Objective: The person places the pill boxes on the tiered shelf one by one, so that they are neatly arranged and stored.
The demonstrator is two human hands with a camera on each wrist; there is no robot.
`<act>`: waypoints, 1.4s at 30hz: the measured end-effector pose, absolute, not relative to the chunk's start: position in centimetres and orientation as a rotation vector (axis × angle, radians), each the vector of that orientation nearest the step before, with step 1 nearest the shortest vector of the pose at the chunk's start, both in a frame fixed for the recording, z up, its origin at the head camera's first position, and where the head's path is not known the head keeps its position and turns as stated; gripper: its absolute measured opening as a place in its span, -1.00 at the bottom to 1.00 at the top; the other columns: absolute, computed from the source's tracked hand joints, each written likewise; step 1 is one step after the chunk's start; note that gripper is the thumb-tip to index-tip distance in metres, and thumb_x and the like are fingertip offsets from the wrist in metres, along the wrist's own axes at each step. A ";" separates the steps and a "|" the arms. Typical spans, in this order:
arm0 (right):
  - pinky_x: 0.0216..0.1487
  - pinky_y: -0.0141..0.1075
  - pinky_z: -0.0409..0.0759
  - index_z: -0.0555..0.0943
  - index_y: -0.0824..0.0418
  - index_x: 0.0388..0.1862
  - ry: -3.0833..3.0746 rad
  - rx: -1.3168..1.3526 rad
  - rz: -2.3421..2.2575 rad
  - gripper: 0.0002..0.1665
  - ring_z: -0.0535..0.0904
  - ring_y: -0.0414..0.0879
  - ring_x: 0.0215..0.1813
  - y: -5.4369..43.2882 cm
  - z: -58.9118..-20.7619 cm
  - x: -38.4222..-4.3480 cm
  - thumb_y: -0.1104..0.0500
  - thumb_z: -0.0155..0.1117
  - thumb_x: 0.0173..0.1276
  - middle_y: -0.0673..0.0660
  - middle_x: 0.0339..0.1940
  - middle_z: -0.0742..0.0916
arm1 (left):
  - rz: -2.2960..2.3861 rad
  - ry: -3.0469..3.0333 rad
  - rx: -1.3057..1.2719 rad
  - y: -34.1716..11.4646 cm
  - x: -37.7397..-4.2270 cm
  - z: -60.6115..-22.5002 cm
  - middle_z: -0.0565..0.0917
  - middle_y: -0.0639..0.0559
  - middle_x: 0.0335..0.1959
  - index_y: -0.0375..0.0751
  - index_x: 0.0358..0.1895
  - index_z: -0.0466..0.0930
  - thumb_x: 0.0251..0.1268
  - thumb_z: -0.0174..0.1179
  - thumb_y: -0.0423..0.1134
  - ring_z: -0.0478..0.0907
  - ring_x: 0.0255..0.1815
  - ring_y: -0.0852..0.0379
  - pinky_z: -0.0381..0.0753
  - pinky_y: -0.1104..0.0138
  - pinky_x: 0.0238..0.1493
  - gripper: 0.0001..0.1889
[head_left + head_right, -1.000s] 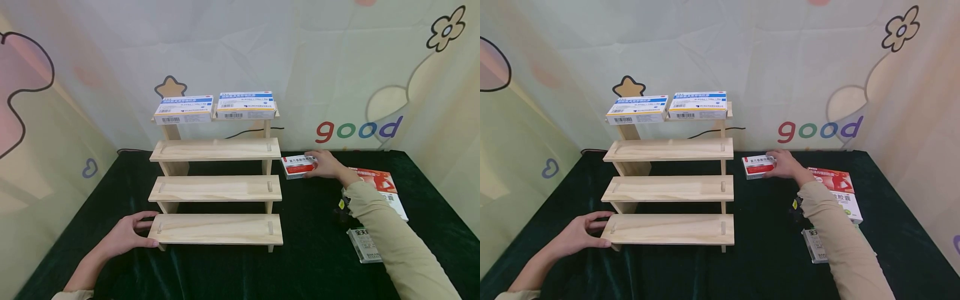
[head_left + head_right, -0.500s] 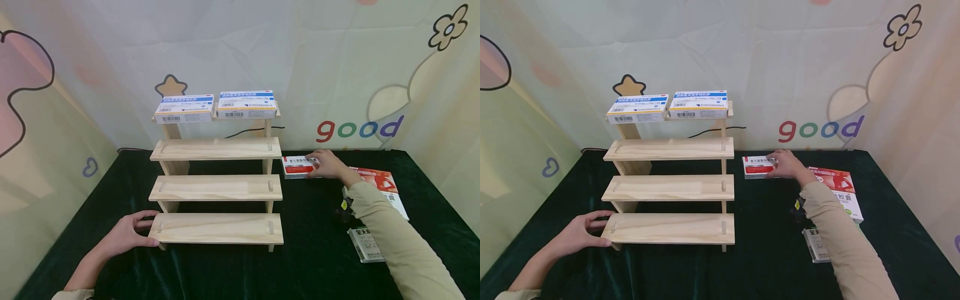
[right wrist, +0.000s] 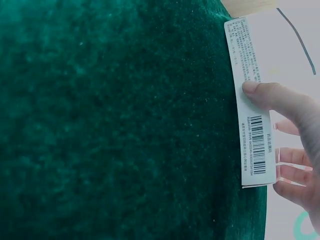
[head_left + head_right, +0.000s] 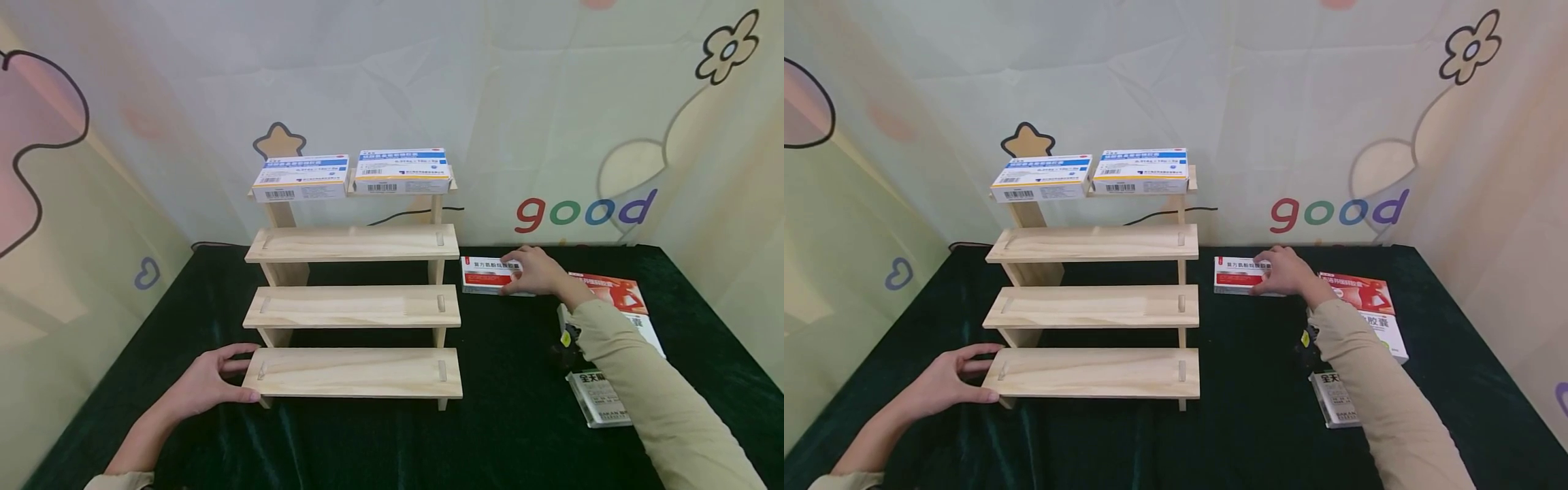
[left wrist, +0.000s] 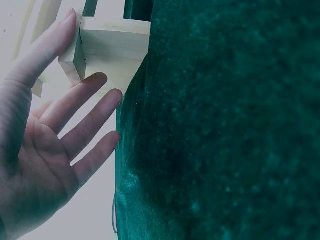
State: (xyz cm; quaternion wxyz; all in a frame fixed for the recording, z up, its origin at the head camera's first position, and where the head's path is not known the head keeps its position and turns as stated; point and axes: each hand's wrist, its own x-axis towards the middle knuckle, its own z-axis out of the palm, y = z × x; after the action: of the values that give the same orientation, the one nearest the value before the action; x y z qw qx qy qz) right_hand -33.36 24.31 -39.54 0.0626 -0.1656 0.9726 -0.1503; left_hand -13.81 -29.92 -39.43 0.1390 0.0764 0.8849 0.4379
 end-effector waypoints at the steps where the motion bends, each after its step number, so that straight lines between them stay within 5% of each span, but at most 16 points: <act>1: 0.08 0.12 0.29 0.44 0.24 0.16 2.944 -0.502 -0.445 -0.13 0.24 0.21 0.07 24.4 -39.6 -33.3 -0.19 0.41 -0.08 0.36 0.14 0.40 | 1.264 2.559 0.221 -29.9 -13.8 -39.4 0.54 -0.31 0.02 -0.39 0.23 0.24 -0.06 0.38 -0.14 0.46 0.10 -0.19 0.44 0.02 -0.03 -0.23; 42: -0.03 0.07 0.40 0.44 0.25 0.16 3.045 -0.655 -0.460 -0.11 0.33 0.18 0.03 26.4 -33.8 -30.7 -0.19 0.44 -0.11 0.35 0.13 0.43 | 1.265 2.540 0.200 -29.8 -13.7 -39.3 0.53 -0.31 0.03 -0.41 0.24 0.23 -0.04 0.37 -0.16 0.46 0.10 -0.19 0.42 -0.01 -0.02 -0.23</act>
State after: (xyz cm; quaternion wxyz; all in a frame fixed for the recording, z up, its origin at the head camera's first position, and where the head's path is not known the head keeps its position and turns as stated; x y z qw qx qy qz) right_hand -30.66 26.41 -33.83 -0.0033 -0.2082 0.9671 -0.1462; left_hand -13.75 -29.82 -39.30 0.1478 0.0696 0.8830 0.4399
